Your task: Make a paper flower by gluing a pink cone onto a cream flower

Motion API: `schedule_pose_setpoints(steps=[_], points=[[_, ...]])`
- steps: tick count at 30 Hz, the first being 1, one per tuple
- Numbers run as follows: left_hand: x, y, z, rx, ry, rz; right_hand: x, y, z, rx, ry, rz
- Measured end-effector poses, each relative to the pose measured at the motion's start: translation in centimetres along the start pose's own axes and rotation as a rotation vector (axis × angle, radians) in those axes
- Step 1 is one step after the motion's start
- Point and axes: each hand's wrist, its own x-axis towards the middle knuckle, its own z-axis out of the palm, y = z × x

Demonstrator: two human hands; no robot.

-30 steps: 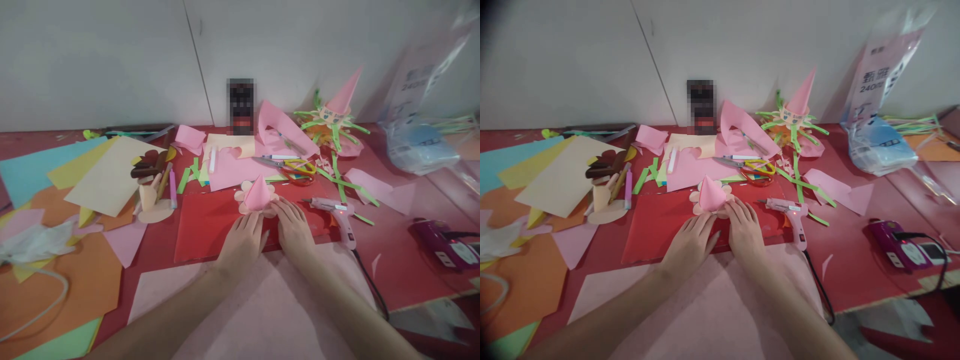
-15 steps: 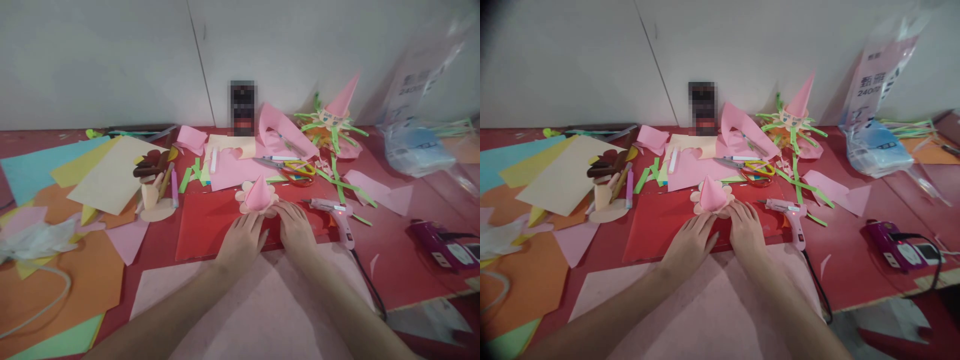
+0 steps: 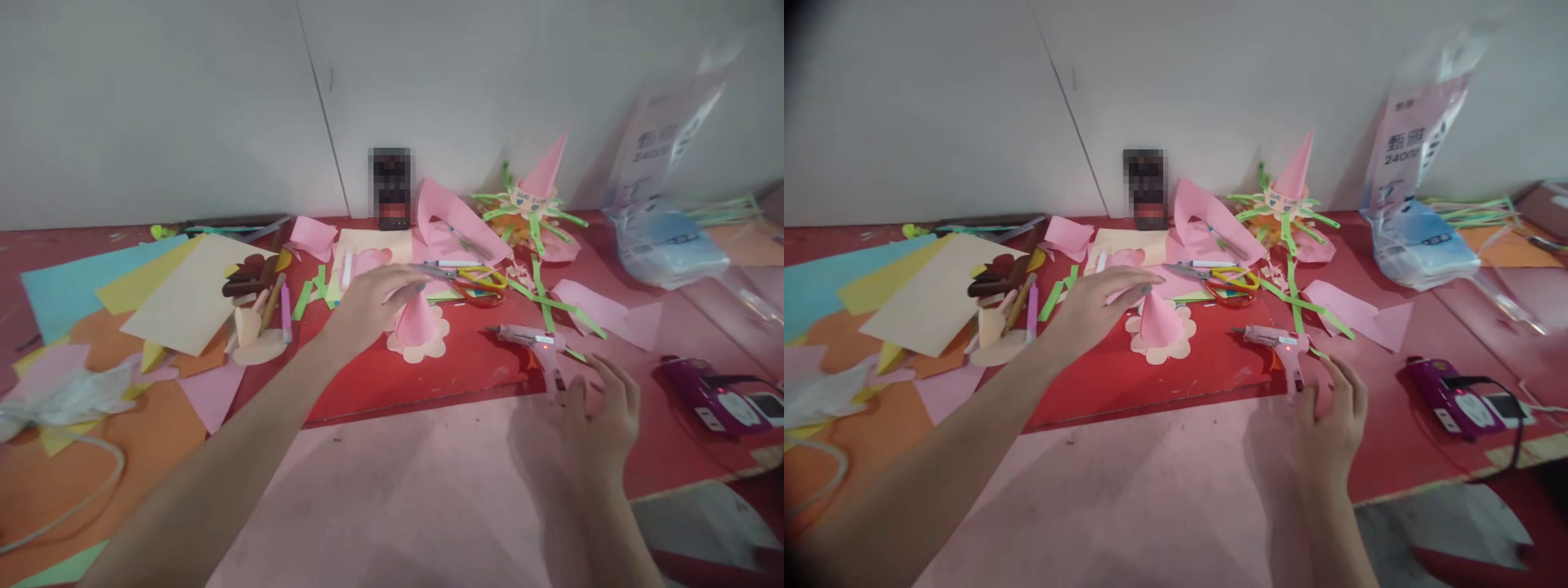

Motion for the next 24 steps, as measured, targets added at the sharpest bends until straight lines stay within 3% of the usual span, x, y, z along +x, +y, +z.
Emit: schedule_pose_setpoints(steps=[4, 9, 19, 24], points=[[-0.4, -0.3, 0.7, -0.118, -0.019, -0.043, -0.2, 0.8, 0.3, 0.027, -0.065, 0.075], [-0.7, 0.2, -0.2, -0.051, 0.035, -0.093, -0.4, 0.5, 0.6, 0.089, -0.108, 0.123], [-0.3, 1.7, -2.4, 0.125, 0.326, -0.140, -0.5, 1.3, 0.8, 0.055, -0.133, 0.210], [-0.3, 1.1, -0.6, 0.143, 0.255, -0.135, -0.5, 1.5, 1.1, 0.049, -0.254, 0.228]])
